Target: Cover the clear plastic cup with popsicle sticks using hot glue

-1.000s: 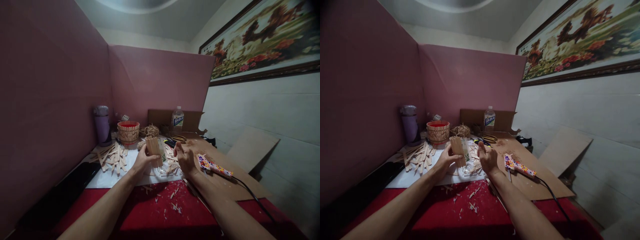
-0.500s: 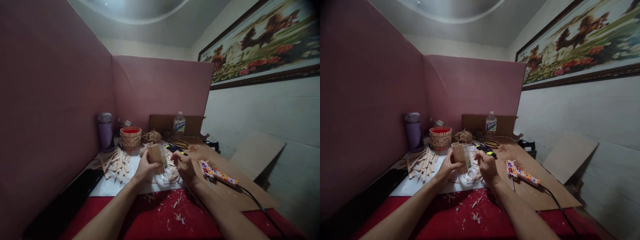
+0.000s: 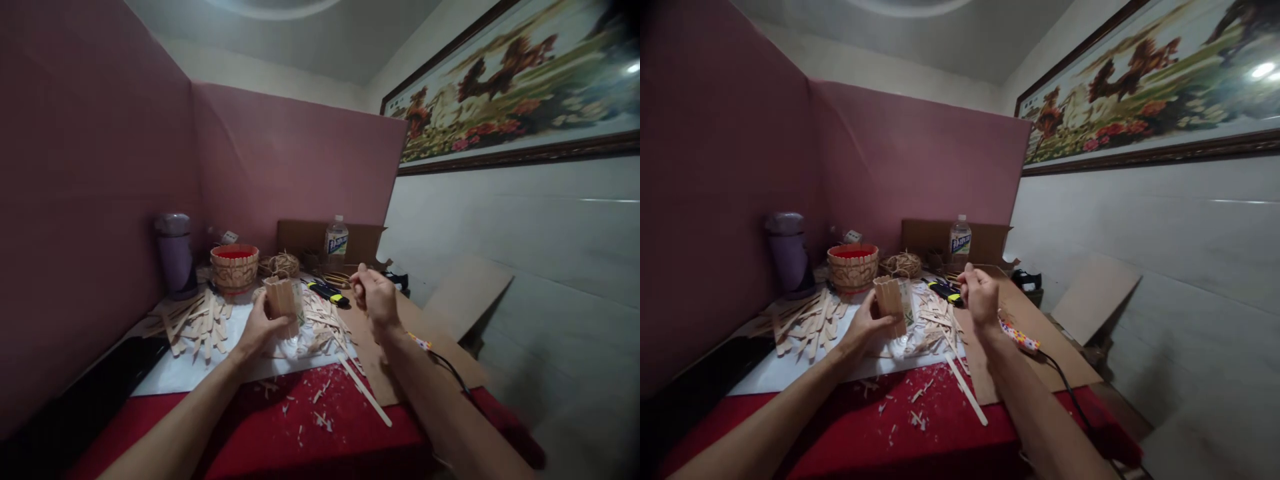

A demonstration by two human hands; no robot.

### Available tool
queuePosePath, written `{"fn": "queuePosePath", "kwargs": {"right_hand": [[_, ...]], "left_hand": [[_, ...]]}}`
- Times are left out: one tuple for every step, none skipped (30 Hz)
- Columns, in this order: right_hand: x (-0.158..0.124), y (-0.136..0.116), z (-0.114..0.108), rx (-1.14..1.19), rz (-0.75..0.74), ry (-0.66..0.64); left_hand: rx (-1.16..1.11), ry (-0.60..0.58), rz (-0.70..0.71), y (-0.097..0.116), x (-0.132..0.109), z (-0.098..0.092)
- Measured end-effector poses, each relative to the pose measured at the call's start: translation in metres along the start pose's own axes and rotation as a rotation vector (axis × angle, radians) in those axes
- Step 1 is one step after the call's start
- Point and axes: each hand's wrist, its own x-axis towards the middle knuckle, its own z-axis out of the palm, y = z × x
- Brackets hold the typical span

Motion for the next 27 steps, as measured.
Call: {"fn": "queuePosePath", "kwargs": {"right_hand": [[0.008,-0.006,-0.016,-0.125,-0.016,-0.031],[0.015,-0.010,-0.033,-0.301,-0.037,-0.082],[0.020,-0.013,-0.050,-0.380,-0.037,-0.110],[0.023,-0.014,-0.067,-0.435,-0.035,-0.127],[0.023,-0.012,-0.082,-0.496,-0.033,-0.154],[0.021,-0.009,-0.094,-0.554,-0.027,-0.186],[0.017,-0.004,-0.104,-0.605,-0.017,-0.227],[0.012,0.001,-0.111,-0.650,-0.006,-0.271],[0.006,0.007,-0.115,-0.684,-0.001,-0.314],[0.000,0.012,-0.116,-0.713,0.002,-0.355],[-0.005,0.016,-0.116,-0.740,0.004,-0.391],[-0.010,0.019,-0.115,-0.764,0.004,-0.421],[-0.013,0.021,-0.113,-0.795,0.002,-0.447],[-0.016,0.022,-0.111,-0.836,-0.005,-0.470],[-0.018,0.022,-0.109,-0.887,-0.015,-0.496],[-0.019,0.023,-0.108,-0.948,-0.023,-0.520],[-0.019,0.023,-0.108,-1.010,-0.032,-0.534],[-0.019,0.023,-0.109,-1.057,-0.040,-0.536],[-0.019,0.024,-0.110,-1.080,-0.039,-0.520],[-0.018,0.024,-0.111,-1.058,-0.043,-0.479],[-0.018,0.025,-0.112,-1.002,-0.039,-0.428],[-0.017,0.024,-0.112,-0.927,-0.034,-0.378],[-0.018,0.022,-0.112,-0.845,-0.034,-0.345],[-0.020,0.019,-0.110,-0.764,-0.031,-0.325],[-0.023,0.013,-0.106,-0.681,-0.026,-0.343],[-0.028,0.006,-0.102,-0.577,-0.017,-0.394],[-0.034,-0.003,-0.096,-0.466,0.007,-0.433]], "left_hand": [[0.005,0.020,0.010,0.001,0.000,0.000],[0.004,0.033,0.009,0.002,-0.001,0.001],[0.003,0.042,0.007,0.003,-0.002,0.001],[-0.002,0.046,0.005,0.004,-0.003,0.002],[-0.010,0.038,-0.001,0.005,-0.004,0.002],[-0.017,0.034,-0.006,0.006,-0.005,0.002],[-0.025,0.031,-0.011,0.006,-0.005,0.002],[-0.032,0.033,-0.018,0.006,-0.005,0.001],[-0.035,0.037,-0.023,0.005,-0.005,0.000],[-0.035,0.040,-0.026,0.004,-0.004,-0.001],[-0.030,0.042,-0.026,0.003,-0.003,-0.002],[-0.021,0.039,-0.023,0.002,-0.003,-0.003],[-0.009,0.030,-0.017,0.002,-0.002,-0.003],[0.000,0.018,-0.013,0.002,-0.002,-0.003],[0.001,0.012,-0.015,0.002,-0.003,-0.003],[-0.009,0.009,-0.026,0.003,-0.004,-0.003],[-0.030,0.006,-0.046,0.005,-0.005,-0.002],[-0.061,0.008,-0.073,0.007,-0.007,-0.001],[-0.099,-0.005,-0.105,0.010,-0.009,0.000],[-0.135,-0.034,-0.134,0.012,-0.011,0.000],[-0.174,-0.057,-0.155,0.014,-0.012,0.001],[-0.218,-0.081,-0.175,0.015,-0.013,0.002],[-0.260,-0.100,-0.195,0.016,-0.014,0.002],[-0.291,-0.115,-0.222,0.017,-0.015,0.003],[-0.318,-0.119,-0.245,0.018,-0.016,0.003],[-0.340,-0.121,-0.263,0.018,-0.017,0.004],[-0.356,-0.130,-0.277,0.019,-0.017,0.004]]}}
